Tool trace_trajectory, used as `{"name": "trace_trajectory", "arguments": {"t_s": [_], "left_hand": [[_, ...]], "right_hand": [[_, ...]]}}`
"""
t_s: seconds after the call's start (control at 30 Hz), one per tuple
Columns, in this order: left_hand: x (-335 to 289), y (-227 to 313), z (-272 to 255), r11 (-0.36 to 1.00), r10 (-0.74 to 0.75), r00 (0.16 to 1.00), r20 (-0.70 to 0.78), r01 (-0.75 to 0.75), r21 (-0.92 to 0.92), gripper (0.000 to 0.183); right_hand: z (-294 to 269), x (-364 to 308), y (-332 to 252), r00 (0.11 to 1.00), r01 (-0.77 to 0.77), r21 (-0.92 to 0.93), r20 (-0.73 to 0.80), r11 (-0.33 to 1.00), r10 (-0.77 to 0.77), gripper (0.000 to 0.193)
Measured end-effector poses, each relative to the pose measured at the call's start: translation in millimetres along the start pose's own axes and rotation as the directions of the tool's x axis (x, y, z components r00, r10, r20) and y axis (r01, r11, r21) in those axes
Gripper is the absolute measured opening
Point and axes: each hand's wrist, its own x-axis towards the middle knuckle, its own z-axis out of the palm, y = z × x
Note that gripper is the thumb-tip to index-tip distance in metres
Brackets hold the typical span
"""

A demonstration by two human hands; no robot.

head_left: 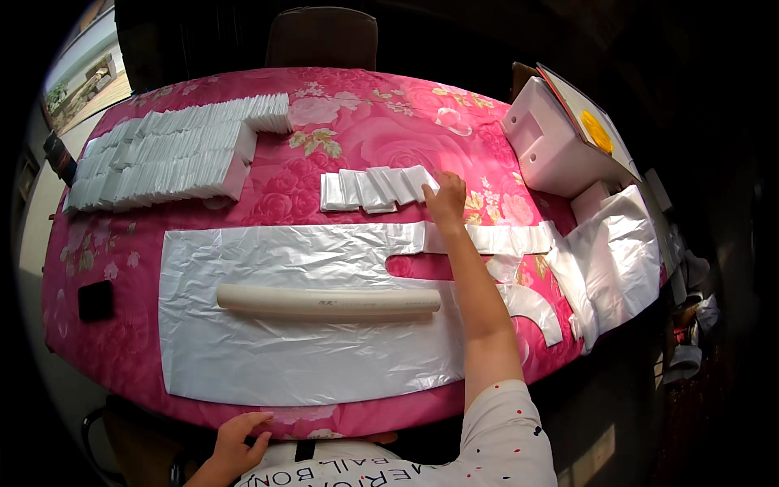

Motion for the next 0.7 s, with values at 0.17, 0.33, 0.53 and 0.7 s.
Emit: {"name": "trace_trajectory", "arguments": {"t_s": [0.17,0.33,0.53,0.7], "left_hand": [[4,-1,6,0.995,0.094,0.996,-0.008,-0.094,0.022,0.034],[40,11,9,0.954,0.265,0.959,0.101,-0.276,0.116,0.040],[87,25,61,0.925,0.284,0.951,0.121,-0.305,0.225,0.074],[116,32,91,0.829,0.367,0.917,0.154,-0.397,0.394,0.084]], "right_hand": [[-79,-90,-89,0.822,0.043,0.574,0.445,0.818,-0.356,0.039],[-139,-166,-98,0.756,0.198,0.278,0.567,0.940,-0.327,0.042],[-180,-237,-128,0.647,-0.094,0.539,0.672,0.837,-0.360,0.043],[-166,-237,-71,0.754,0.180,0.289,0.574,0.940,-0.320,0.047]]}}
